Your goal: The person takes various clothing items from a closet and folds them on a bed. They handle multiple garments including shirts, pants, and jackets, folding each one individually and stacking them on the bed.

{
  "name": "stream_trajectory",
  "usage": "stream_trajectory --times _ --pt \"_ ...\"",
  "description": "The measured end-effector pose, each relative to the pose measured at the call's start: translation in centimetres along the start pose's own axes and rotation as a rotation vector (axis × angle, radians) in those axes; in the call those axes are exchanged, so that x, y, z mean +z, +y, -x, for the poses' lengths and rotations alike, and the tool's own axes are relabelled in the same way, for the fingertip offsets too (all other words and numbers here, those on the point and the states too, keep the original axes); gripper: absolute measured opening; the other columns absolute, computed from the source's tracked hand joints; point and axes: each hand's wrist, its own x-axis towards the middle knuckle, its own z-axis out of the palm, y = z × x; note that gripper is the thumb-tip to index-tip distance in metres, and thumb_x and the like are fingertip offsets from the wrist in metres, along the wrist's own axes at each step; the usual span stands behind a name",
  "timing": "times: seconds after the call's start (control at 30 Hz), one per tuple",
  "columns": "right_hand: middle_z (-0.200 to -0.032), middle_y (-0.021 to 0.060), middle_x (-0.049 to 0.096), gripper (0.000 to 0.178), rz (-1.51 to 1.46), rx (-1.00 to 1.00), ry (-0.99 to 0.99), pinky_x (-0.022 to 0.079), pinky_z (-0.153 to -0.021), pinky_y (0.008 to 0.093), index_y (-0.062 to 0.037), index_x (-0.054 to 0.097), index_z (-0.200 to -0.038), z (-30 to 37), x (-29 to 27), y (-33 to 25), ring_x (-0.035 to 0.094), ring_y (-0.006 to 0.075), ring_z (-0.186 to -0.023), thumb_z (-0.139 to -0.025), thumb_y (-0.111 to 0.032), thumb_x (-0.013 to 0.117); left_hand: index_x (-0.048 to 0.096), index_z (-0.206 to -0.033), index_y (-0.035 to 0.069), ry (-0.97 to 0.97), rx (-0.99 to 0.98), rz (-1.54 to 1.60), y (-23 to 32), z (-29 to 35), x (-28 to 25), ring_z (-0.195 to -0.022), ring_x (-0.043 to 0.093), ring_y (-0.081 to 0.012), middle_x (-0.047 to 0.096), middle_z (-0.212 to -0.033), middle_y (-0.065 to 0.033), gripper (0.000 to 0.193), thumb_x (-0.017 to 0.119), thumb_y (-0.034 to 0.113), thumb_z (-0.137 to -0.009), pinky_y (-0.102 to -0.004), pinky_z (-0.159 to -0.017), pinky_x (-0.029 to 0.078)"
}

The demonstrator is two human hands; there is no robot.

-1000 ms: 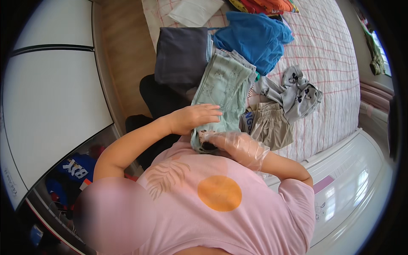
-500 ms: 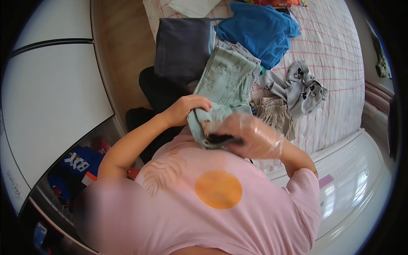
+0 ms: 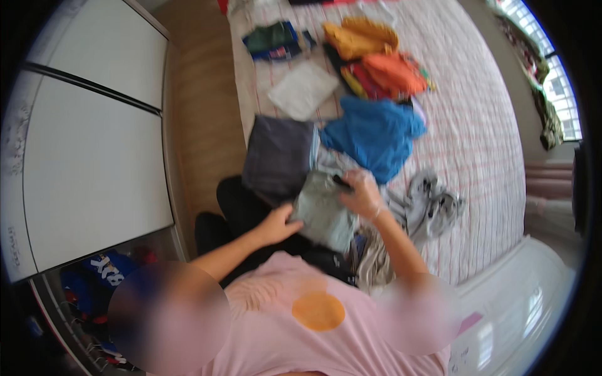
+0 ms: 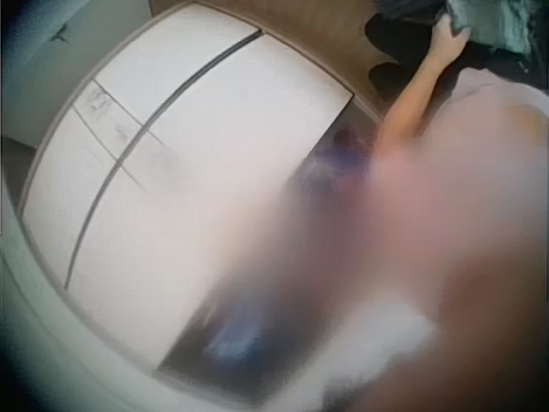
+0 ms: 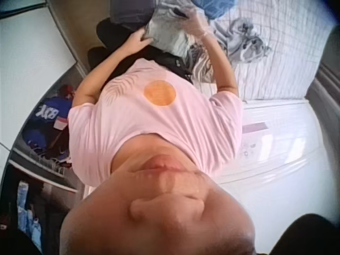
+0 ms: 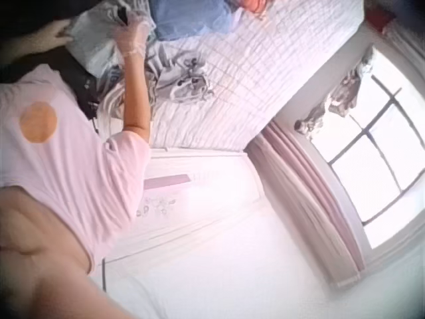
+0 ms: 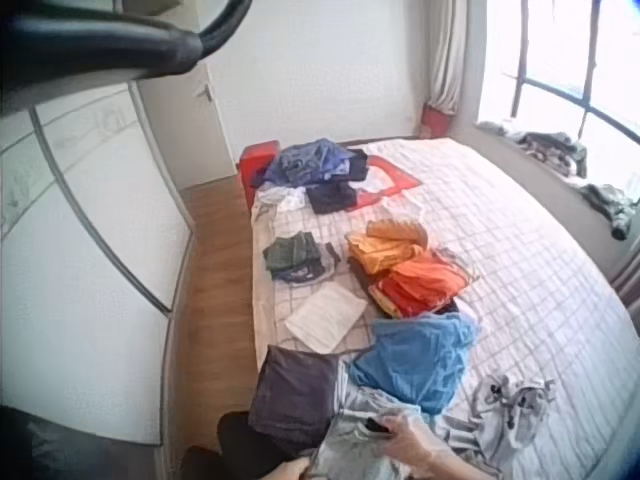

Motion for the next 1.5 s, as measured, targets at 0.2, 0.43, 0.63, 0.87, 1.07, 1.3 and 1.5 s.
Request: stream_trajectory --times 0.2,0.43,0.63,0.87,1.07,1.3,1.5 --pt "-0.09 0.0198 0.058 0.04 0.254 0.144 0.02 0.044 -0.08 0.0421 -0.001 0.056 -0.092 -1.5 -0.7 -3.0 0.055 0.0352 -0.09 -0.061 -0.022 0.07 0.051 -0.096 0.0 0.008 -0.115 -0.072 0.5 0.5 0.0 -0.069 0.05 -0.0087 0.057 -0.079 -0.0045 0.028 0.067 0.015 -0.079 -0.0268 -0.062 0.044" --pt "-0.09 0.0213 0.059 0.042 0.368 0.197 -0.188 0.043 -0.081 0.0424 -0.0012 0.059 -0.089 -1.9 -0.7 -3.7 0.055 0.0359 -0.092 -0.063 -0.032 0.07 0.048 -0.108 -0.002 0.079 -0.05 0.174 -0.9 0.5 0.2 -0.081 0.059 -0.0151 0.061 -0.092 -0.0112 0.038 0.068 0.012 -0.078 -0.0282 -0.073 0.048" --pt "-0.089 0.0212 0.059 0.048 0.158 0.108 -0.466 0.045 -0.075 0.0388 0.0003 0.056 -0.097 -1.1 -4.4 -9.7 0.057 0.0342 -0.085 -0.066 -0.033 0.07 0.036 -0.129 0.004 0.179 0.216 -0.061 5.2 1.3 -3.3 -0.119 0.043 -0.0273 0.045 -0.125 -0.0189 0.076 0.077 0.022 -0.067 -0.035 -0.099 0.034" --pt "-0.089 0.0195 0.062 0.048 -0.193 0.103 -0.624 0.046 -0.072 0.035 0.0022 0.051 -0.108 -2.5 -7.5 -16.3 0.06 0.0285 -0.08 -0.072 -0.026 0.068 0.051 -0.117 0.006 -0.202 0.101 -0.032 8.2 1.4 -7.3 -0.101 0.054 -0.015 0.057 -0.112 -0.0117 0.059 0.078 0.017 -0.066 -0.0325 -0.093 0.039" --pt "-0.098 0.0085 0.062 0.041 -0.62 0.33 -0.556 0.047 -0.08 0.0301 0.0001 0.052 -0.112 -5.9 -9.8 -17.2 0.059 0.017 -0.09 -0.078 -0.018 0.066 0.055 -0.107 0.001 0.279 0.172 0.255 4.8 3.0 -10.7 -0.086 0.06 -0.013 0.062 -0.094 -0.008 0.03 0.064 0.004 -0.079 -0.025 -0.078 0.047" --pt "-0.108 0.0029 0.057 0.048 -0.973 0.41 -0.276 0.045 -0.084 0.0285 -0.0067 0.04 -0.126 -8.0 -9.8 -16.2 0.055 0.0124 -0.096 -0.083 -0.009 0.06 0.054 -0.096 -0.001 0.628 -0.069 0.379 -1.1 8.4 -14.1 -0.083 0.059 -0.014 0.06 -0.089 -0.0078 0.013 0.056 -0.001 -0.083 -0.0257 -0.078 0.048" --pt "-0.106 0.0036 0.057 0.048 -0.919 0.27 -0.356 0.045 -0.085 0.0284 -0.0053 0.041 -0.125 -10.2 -10.2 -16.1 0.055 0.0131 -0.095 -0.081 -0.007 0.061 0.054 -0.096 -0.002 0.637 -0.209 0.444 -3.6 11.2 -13.7 -0.079 0.059 -0.0135 0.06 -0.087 -0.0079 0.011 0.055 0.001 -0.085 -0.0244 -0.075 0.047"
